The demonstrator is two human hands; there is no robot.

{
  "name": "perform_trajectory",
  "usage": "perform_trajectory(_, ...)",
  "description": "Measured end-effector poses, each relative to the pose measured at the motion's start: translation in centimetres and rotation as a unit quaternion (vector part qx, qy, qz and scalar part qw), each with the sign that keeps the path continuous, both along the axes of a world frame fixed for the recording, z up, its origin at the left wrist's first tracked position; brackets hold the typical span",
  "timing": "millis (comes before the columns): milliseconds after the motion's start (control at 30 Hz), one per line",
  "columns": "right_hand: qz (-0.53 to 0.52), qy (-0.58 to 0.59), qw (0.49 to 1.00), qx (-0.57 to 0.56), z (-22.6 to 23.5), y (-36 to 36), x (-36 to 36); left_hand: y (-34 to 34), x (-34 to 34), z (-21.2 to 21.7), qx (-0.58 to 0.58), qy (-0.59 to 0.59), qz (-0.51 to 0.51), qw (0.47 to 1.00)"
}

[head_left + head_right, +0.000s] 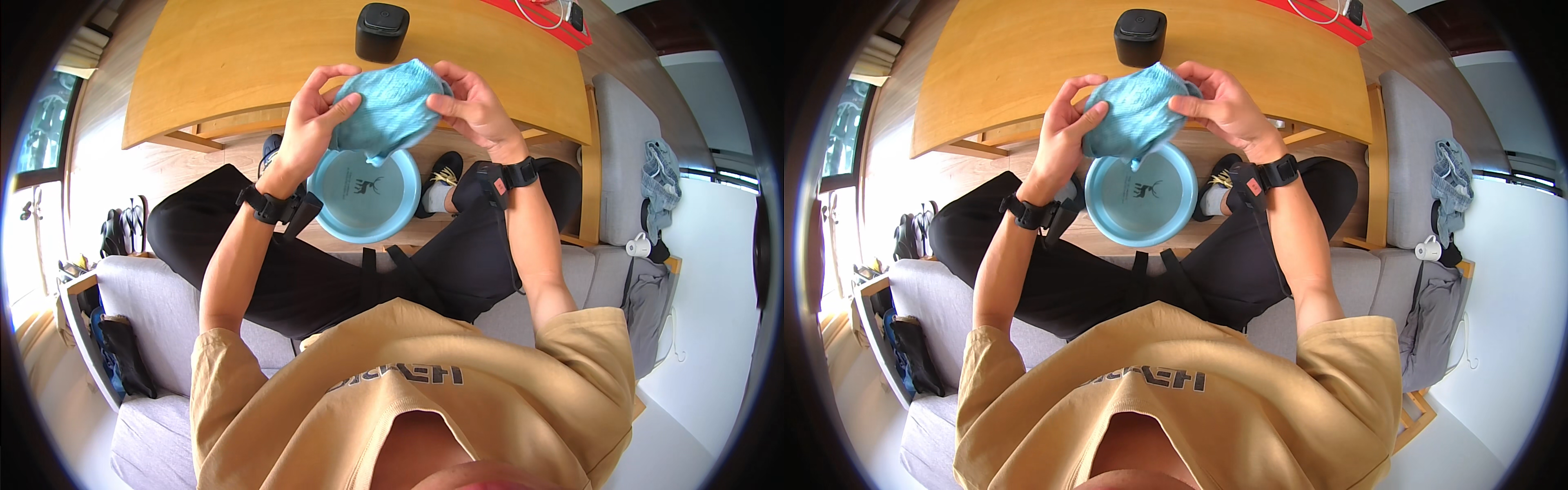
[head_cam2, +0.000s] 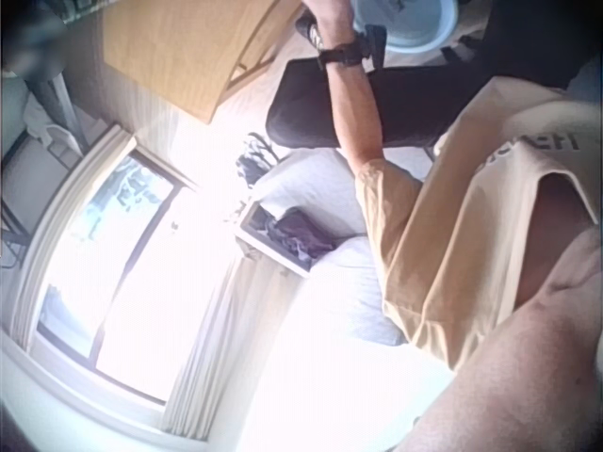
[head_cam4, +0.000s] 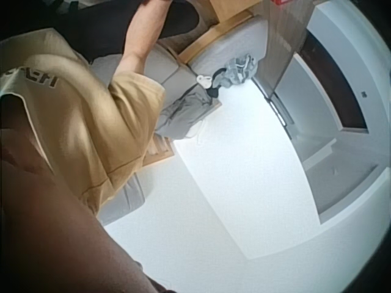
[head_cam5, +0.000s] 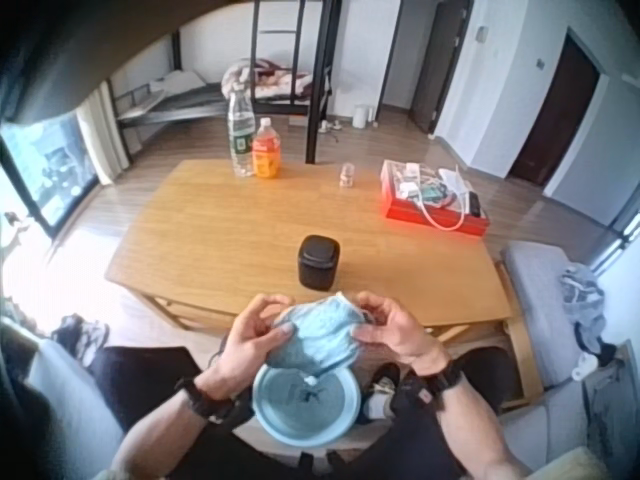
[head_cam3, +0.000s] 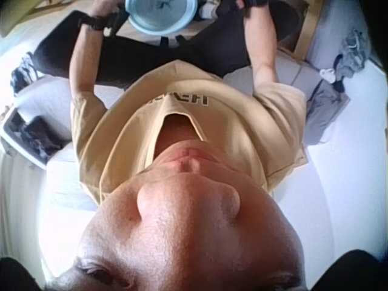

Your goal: The person wipes a wooden table with a blue cloth, then sits cross-legged on the sofa and cleans a black cylindrical object and a white mug using the same cloth. The person dips the cloth into a blue basin of water between items.

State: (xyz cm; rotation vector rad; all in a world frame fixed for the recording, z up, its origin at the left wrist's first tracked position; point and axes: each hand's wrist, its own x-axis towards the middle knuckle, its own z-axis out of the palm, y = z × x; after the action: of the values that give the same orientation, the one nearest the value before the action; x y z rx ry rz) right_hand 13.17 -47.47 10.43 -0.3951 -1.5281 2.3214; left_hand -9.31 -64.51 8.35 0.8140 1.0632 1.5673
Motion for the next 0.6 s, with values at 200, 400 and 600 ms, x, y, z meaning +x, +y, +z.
perform_trajectory(200,0.017,0.009,1.000,-0.013,0.2,-1.1,-0.8,0.9,-0.1,0.7,-0.045,0.066,-0.118,0.990)
perform_trajectory(400,-0.058,-0.016,0.975,0.212,-0.1,-0.9,-1.2,3.3,1.5,0.8,0.010,0.290,0.058,0.955)
perform_trajectory(600,-0.110,0.039,0.990,0.082,-0.4,-0.8,-1.1,4.3,4.0,2.1,0.041,0.278,0.087,0.956)
